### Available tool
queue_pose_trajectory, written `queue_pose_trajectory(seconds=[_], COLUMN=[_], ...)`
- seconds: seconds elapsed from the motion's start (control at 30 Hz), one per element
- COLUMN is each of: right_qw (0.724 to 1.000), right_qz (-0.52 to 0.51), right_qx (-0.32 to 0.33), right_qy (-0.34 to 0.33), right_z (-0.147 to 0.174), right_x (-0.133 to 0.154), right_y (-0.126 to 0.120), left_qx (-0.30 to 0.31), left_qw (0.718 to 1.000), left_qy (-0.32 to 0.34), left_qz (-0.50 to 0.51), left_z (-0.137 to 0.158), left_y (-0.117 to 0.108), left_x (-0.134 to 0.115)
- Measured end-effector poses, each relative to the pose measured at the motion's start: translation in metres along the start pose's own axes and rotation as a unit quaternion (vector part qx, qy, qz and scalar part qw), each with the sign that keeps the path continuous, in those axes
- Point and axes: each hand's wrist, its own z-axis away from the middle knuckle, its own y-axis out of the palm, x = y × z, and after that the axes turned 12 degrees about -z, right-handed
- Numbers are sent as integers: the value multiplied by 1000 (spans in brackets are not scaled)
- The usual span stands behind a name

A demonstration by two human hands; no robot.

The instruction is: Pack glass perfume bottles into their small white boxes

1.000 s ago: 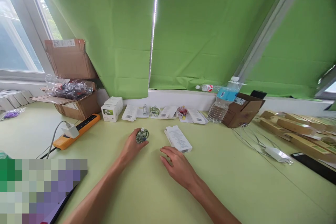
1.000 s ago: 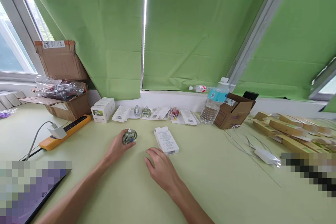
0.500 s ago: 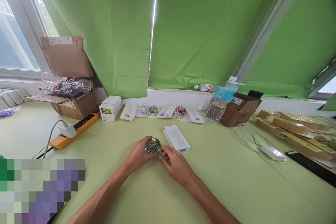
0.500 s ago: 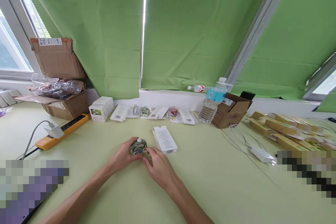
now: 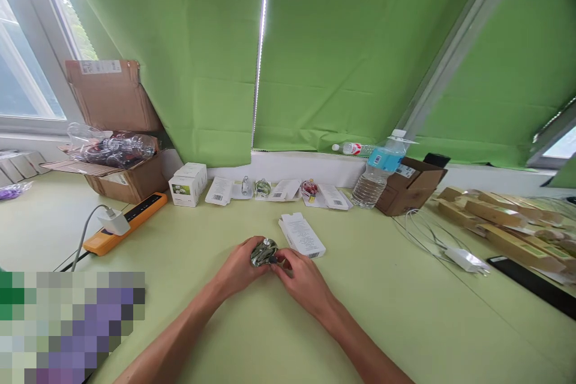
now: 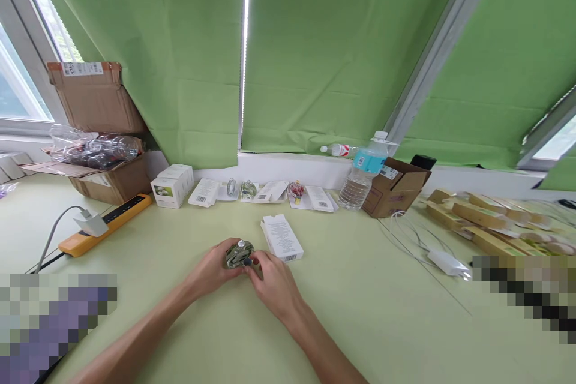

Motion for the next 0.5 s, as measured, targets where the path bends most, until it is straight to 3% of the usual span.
queue_pose_trajectory(seconds=[0.23, 0.5], right_qw=[999, 999], right_qz=[-22, -43], right_qx=[9, -12], right_qy=[-44, -24], right_z=[0, 0], right_x=[0, -5], right_y=[1, 9], left_qx=[7, 14], left_qw=[1000, 1000], left_qy=[6, 18], left_qz=[2, 5], left_z=[-1, 0], left_y=[-1, -3], left_x=[3, 0])
